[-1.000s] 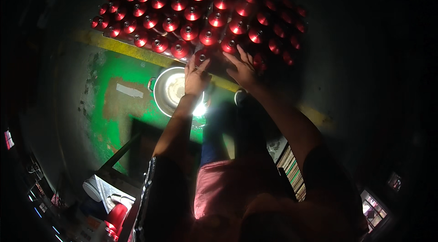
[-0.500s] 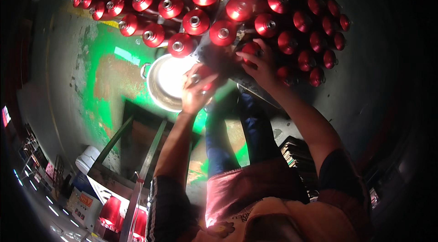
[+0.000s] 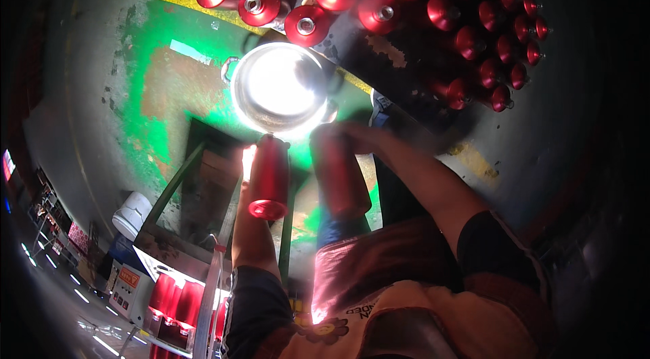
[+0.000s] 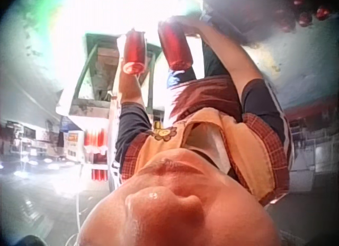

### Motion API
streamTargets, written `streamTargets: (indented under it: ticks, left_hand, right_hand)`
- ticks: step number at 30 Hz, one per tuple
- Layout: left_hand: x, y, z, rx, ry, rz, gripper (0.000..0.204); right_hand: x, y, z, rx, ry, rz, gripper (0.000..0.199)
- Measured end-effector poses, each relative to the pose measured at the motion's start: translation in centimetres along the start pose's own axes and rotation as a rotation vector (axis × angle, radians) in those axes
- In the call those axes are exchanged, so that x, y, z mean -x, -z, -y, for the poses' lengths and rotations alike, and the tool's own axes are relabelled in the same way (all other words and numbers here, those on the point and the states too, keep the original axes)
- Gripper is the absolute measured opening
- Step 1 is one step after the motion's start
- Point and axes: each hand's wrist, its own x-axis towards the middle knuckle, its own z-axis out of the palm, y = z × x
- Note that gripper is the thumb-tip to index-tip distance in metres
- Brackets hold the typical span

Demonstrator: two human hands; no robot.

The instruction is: The person repeatedly picks up red cylindrical cans from a large pile, dips them into a metal bowl, and places them onto a metal tray. The process is continuous and repetitive, with the person handling the cans one at a time.

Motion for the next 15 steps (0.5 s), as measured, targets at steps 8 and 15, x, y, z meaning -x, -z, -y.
streamTargets:
  ticks: [8,15]
  left_hand:
    - [-2.8,2.2,7.2,0.417,-0.041,0.235,0.053]
    - [-1.0,1.6,5.3,1.788,0.007,0.324,0.051]
  right_hand:
    - [-5.7,-2.8,-2.6,-0.315,0.066,0.122,0.048]
    - [-4.5,-3.2,-2.3,-0.239,0.099,0.181,0.045]
